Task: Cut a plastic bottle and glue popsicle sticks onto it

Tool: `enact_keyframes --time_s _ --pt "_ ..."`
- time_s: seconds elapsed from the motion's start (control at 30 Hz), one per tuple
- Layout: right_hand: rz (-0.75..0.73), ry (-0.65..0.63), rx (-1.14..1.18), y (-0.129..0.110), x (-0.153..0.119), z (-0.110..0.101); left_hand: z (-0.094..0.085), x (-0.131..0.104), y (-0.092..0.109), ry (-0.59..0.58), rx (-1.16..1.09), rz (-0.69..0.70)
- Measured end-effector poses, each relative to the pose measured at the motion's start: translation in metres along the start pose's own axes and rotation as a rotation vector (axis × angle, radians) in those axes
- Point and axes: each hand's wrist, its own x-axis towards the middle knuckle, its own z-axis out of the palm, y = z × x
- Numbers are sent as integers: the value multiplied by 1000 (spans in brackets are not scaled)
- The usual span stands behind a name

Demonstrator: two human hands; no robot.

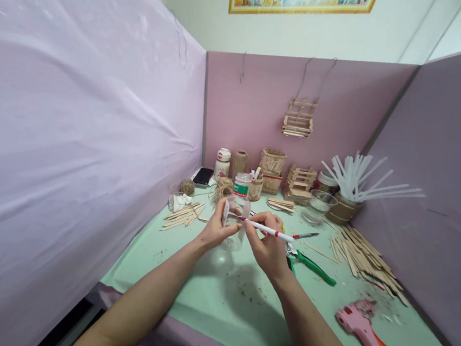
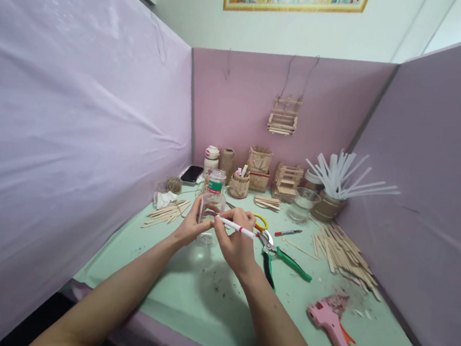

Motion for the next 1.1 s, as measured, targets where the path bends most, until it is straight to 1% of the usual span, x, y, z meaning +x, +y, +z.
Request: enact_keyframes --time_s 0.17,0.4,0.67,0.9,1.0,1.1 --pt "2 -21 -17 1 0 0 0 0 -2 -1 -2 7" --pt "2 -24 -29 2 -2 2 0 0 1 6 17 -21" --pt "-15 -33 -41 -1 -3 5 0 0 -1 -1 34 -3" --pt "-31 -31 -29 -4 -4 9 4 -2 2 -8 65 -26" --pt "-43 -20 -31 -4 -5 9 6 -3 3 3 67 -30" --pt "-41 -22 -43 -4 -6 8 6 -3 3 -11 67 -30"
